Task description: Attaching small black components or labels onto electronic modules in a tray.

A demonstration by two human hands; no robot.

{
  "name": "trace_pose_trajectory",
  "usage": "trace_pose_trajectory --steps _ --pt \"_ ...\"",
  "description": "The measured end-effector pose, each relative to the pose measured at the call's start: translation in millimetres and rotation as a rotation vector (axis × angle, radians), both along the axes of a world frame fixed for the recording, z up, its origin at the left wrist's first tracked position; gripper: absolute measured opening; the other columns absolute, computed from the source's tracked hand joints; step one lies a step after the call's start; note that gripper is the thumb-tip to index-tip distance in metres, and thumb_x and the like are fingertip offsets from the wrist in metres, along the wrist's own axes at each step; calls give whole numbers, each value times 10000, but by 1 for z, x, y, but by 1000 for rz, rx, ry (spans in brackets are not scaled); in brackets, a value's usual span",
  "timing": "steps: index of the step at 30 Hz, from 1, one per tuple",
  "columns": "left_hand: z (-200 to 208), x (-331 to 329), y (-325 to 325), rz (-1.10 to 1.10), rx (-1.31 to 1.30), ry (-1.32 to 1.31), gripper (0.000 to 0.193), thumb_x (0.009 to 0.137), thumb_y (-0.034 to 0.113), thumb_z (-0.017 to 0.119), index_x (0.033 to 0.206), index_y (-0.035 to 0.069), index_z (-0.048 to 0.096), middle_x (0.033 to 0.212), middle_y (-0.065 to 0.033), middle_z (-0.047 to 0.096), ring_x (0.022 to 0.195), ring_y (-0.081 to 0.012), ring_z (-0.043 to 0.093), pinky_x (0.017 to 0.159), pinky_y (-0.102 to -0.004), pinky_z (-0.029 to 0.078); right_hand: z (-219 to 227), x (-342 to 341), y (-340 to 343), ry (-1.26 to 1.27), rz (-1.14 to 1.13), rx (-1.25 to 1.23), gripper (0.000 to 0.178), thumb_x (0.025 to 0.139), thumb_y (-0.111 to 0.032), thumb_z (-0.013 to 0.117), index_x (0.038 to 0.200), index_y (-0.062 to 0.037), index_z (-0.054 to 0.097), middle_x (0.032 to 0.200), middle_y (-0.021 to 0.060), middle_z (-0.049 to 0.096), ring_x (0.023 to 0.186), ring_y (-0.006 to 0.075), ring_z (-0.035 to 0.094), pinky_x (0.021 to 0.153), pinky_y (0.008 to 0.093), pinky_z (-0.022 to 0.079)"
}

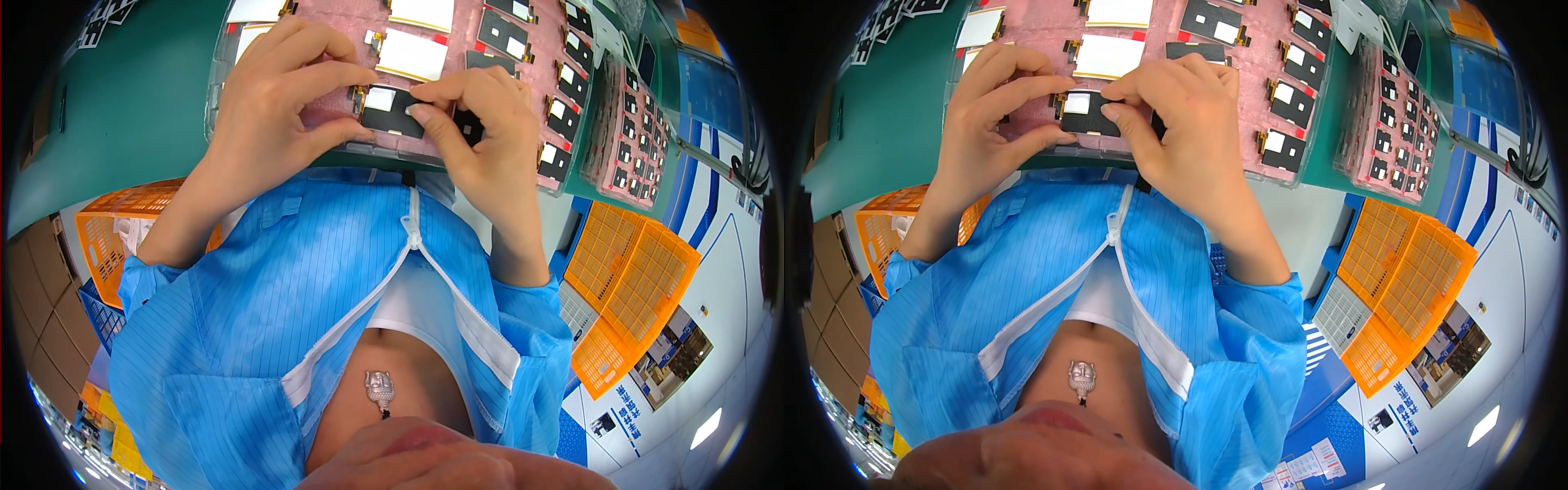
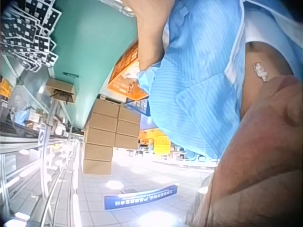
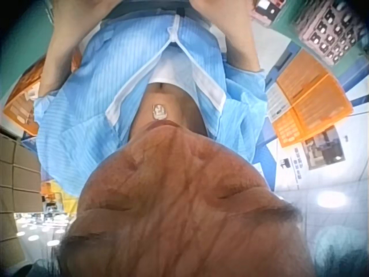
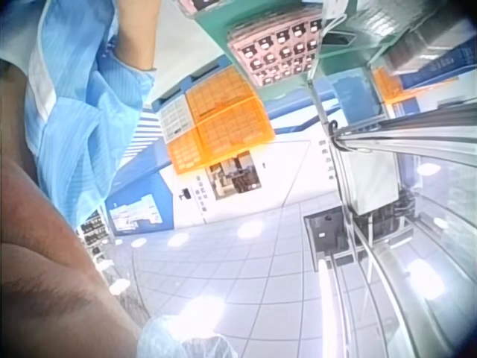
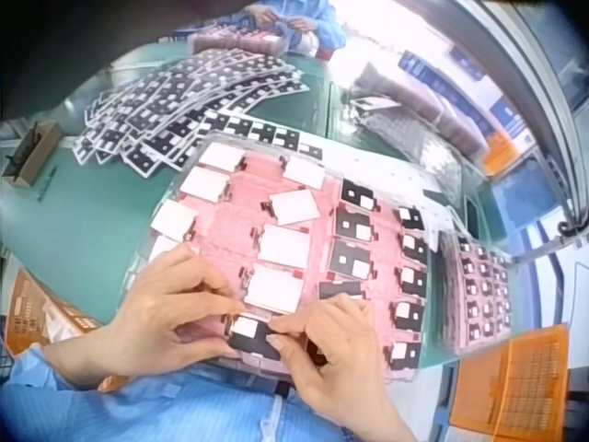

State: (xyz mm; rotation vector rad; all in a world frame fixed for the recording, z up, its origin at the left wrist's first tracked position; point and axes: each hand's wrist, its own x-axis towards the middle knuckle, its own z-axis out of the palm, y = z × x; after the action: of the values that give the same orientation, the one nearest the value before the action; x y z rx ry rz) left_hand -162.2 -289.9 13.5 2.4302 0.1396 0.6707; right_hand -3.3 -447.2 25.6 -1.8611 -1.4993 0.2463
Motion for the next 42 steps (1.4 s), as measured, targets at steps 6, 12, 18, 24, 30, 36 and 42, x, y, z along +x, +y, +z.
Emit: trace_pose_trajectory --steps 6,12,18,24,30,36,42 --pt "1 -4 -1 -27 -23 0 474 538 83 813 990 49 673 986 -61 579 878 -245 522 730 -332 437 14 -6 1 -266 -153 83 178 687 -194 757 835 -158 666 856 -6 546 858 217 475 742 368 313" --pt "1 2 -2 -28 -16 -29 505 515 78 814 1003 71 684 988 -51 580 850 -236 511 708 -334 435 -2 2 -5 -339 -71 55 203 685 -256 766 837 -153 679 873 -10 552 872 218 478 752 367 312" --pt "7 -1 1 -14 2 -28 508 508 102 822 994 66 679 977 -58 570 848 -241 510 719 -346 434 15 8 -1 -241 -11 29 181 707 -221 757 852 -130 698 861 1 584 857 222 505 758 358 338" --pt "35 -4 30 -150 -78 65 495 539 151 821 1004 64 674 967 -74 566 870 -256 528 741 -363 440 60 77 59 -182 -7 101 123 826 -171 660 893 -76 701 813 85 649 732 261 570 666 366 437" --pt "69 94 134 -86 82 5 219 687 52 732 904 47 700 846 -70 613 770 -208 597 668 -313 469 5 205 185 -360 11 -275 127 732 -121 734 831 -70 671 846 109 634 833 268 633 730 343 496" --pt "-12 226 226 -146 139 324 254 685 98 717 937 60 722 788 -145 683 715 -247 666 645 -338 511 -37 227 228 -494 3 -550 387 736 -366 749 1092 -219 706 1024 37 696 952 261 654 831 381 526" --pt "-44 253 249 -323 214 500 510 662 86 773 1153 34 646 859 -198 680 773 -297 663 688 -374 512 -34 211 222 -573 -24 -496 376 701 -302 773 1059 -196 726 965 114 675 904 307 642 792 412 515"
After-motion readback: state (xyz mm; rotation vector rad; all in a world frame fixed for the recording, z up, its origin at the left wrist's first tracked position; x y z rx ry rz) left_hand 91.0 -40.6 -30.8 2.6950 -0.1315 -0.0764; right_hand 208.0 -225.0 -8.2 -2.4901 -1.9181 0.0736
